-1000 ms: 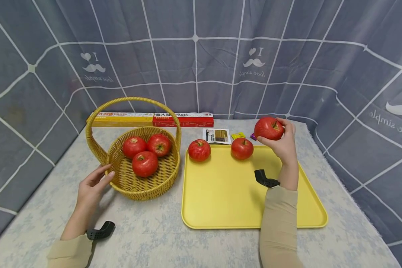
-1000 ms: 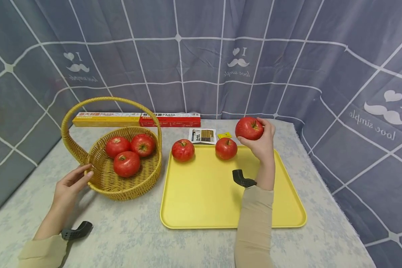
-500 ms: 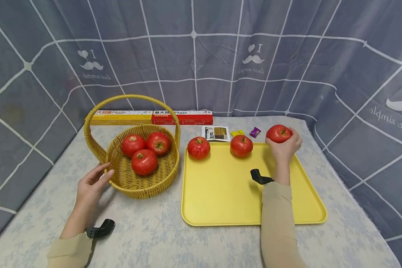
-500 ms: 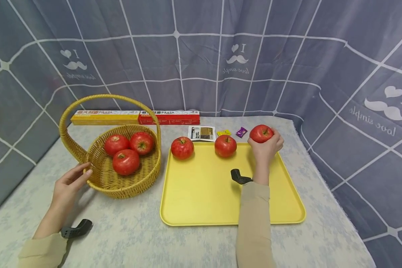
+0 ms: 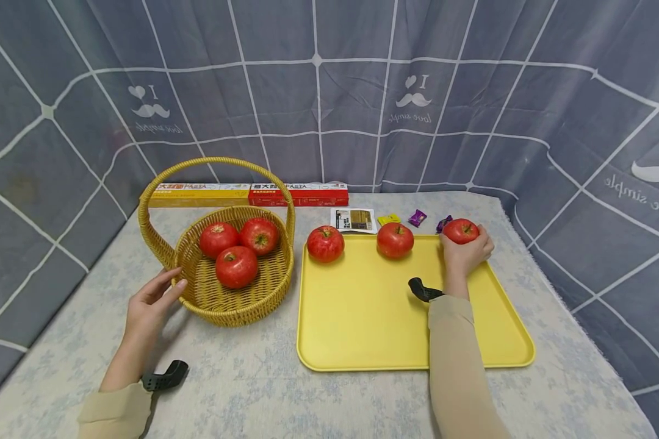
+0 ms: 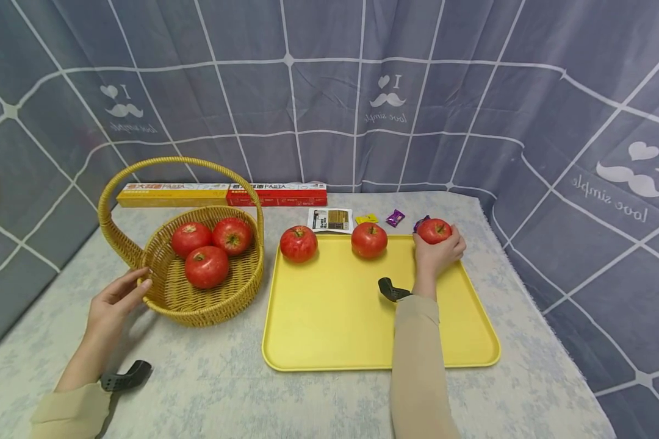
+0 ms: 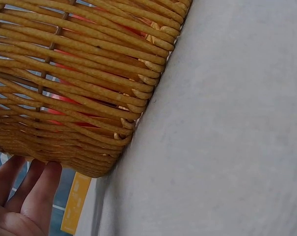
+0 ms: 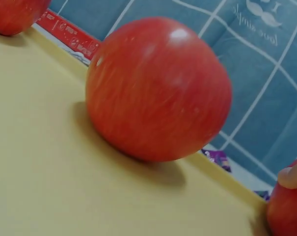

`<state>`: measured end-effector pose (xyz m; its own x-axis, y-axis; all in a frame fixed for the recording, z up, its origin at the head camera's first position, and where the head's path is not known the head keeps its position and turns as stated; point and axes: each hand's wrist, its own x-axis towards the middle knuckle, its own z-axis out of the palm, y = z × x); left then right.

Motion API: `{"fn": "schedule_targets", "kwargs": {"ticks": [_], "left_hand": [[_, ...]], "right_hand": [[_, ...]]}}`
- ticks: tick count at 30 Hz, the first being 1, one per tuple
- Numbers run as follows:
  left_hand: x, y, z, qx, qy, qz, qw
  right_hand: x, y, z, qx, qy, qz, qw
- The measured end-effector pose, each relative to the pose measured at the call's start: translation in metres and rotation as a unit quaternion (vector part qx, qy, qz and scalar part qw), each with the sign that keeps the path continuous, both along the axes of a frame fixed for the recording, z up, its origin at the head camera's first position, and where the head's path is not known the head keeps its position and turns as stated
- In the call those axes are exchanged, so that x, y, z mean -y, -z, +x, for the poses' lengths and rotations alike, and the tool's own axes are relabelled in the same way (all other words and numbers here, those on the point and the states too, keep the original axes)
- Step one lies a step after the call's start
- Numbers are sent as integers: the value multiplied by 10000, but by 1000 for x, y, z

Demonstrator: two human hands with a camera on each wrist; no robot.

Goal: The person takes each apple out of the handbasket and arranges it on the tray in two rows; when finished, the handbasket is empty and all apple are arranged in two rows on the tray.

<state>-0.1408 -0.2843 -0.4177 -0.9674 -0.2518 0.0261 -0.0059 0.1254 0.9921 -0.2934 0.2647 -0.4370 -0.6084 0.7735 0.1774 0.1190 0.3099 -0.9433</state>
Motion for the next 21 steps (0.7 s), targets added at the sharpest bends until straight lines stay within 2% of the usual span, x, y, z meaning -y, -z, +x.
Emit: {"fn": "schedule_targets", "kwargs": {"ticks": [8,12,14,16,18,21], "left_hand": [[2,0,-1,117,-66,-227,9997],[1,0,0,119,-84,-214,9997],[0,-1,0,122,-91,-229,9996],[0,-1,0,116,-95,-263,9995],[0,-1,0,78,-99,-235,9996],[-1,-2,0,25,-64,-149,9999]], "right_hand": [[-1,3,-2,34,150,-200,9997],[1,-11,4,-7,153,17,9999],[4,-24,9,-299,128,156,9994],[9,-38,15,-789,17,276,9965],[14,-53,22,-1401,-219,252,9896],[24,-74,32,-2163,-686,-237,9736]]}}
